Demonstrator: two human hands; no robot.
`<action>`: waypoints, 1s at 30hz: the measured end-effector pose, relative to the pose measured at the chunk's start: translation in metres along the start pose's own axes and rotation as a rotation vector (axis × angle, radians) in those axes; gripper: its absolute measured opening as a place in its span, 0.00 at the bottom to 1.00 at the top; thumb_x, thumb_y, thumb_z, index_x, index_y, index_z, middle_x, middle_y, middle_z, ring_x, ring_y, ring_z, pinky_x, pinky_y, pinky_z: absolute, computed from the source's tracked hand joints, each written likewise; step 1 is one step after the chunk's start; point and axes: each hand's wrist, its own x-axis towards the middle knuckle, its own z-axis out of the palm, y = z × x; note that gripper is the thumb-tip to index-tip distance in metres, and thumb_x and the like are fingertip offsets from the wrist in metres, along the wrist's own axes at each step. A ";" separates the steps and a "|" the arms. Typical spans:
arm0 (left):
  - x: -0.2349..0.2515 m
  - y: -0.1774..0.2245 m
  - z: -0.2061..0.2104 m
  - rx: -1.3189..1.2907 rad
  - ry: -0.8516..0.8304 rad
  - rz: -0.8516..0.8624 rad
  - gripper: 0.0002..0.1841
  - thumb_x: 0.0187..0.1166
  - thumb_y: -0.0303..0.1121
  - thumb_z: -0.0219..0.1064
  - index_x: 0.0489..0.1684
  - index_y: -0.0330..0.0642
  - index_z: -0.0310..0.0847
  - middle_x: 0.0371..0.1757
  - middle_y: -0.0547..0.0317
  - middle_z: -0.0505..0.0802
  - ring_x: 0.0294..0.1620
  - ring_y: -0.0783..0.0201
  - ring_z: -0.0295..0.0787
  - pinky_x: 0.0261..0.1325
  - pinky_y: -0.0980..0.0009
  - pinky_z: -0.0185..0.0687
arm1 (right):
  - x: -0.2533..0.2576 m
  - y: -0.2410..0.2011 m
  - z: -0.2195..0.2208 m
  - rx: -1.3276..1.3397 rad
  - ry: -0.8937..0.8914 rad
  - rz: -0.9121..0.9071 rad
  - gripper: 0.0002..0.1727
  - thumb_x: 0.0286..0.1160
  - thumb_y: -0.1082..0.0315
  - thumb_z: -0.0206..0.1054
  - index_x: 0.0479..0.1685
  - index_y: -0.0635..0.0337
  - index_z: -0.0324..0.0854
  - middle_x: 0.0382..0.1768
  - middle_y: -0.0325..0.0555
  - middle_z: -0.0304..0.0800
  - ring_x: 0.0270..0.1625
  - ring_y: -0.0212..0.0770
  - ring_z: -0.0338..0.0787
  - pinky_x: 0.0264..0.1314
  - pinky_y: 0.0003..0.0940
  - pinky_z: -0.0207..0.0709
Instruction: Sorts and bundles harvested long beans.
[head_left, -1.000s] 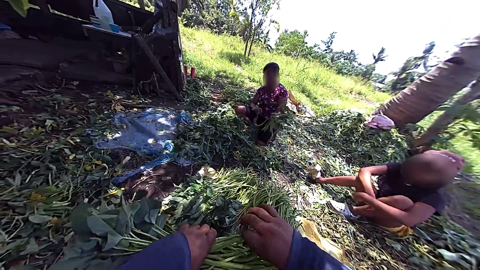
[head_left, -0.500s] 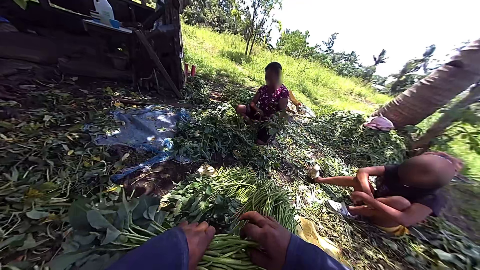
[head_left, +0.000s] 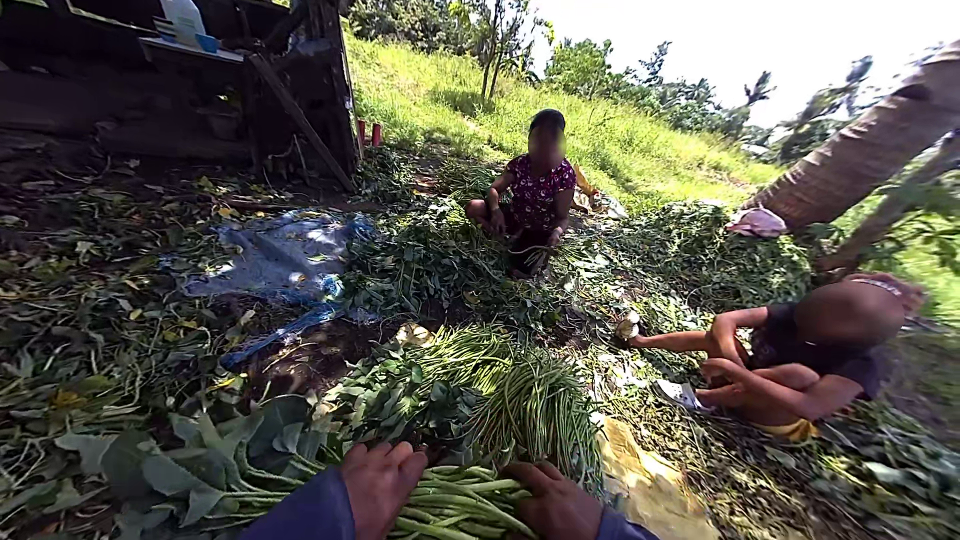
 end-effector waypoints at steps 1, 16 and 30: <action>-0.003 -0.003 0.008 -0.011 0.095 0.039 0.46 0.54 0.46 0.86 0.76 0.35 0.71 0.67 0.31 0.84 0.68 0.29 0.82 0.60 0.32 0.78 | -0.007 -0.007 0.007 0.011 0.047 -0.007 0.25 0.86 0.51 0.59 0.51 0.67 0.90 0.79 0.62 0.76 0.80 0.68 0.75 0.74 0.68 0.73; -0.028 -0.002 0.067 0.115 0.791 0.229 0.42 0.53 0.48 0.83 0.67 0.29 0.77 0.57 0.31 0.91 0.54 0.31 0.91 0.53 0.38 0.85 | 0.051 0.073 0.074 -0.385 0.850 -0.321 0.16 0.71 0.43 0.71 0.43 0.44 0.88 0.57 0.54 0.92 0.51 0.56 0.94 0.46 0.54 0.89; -0.024 0.034 0.064 0.315 0.753 0.036 0.36 0.48 0.34 0.86 0.61 0.25 0.84 0.45 0.33 0.93 0.40 0.35 0.93 0.40 0.43 0.86 | 0.007 -0.041 -0.049 0.060 0.227 -0.274 0.37 0.88 0.44 0.57 0.87 0.61 0.67 0.88 0.58 0.66 0.89 0.55 0.67 0.91 0.61 0.54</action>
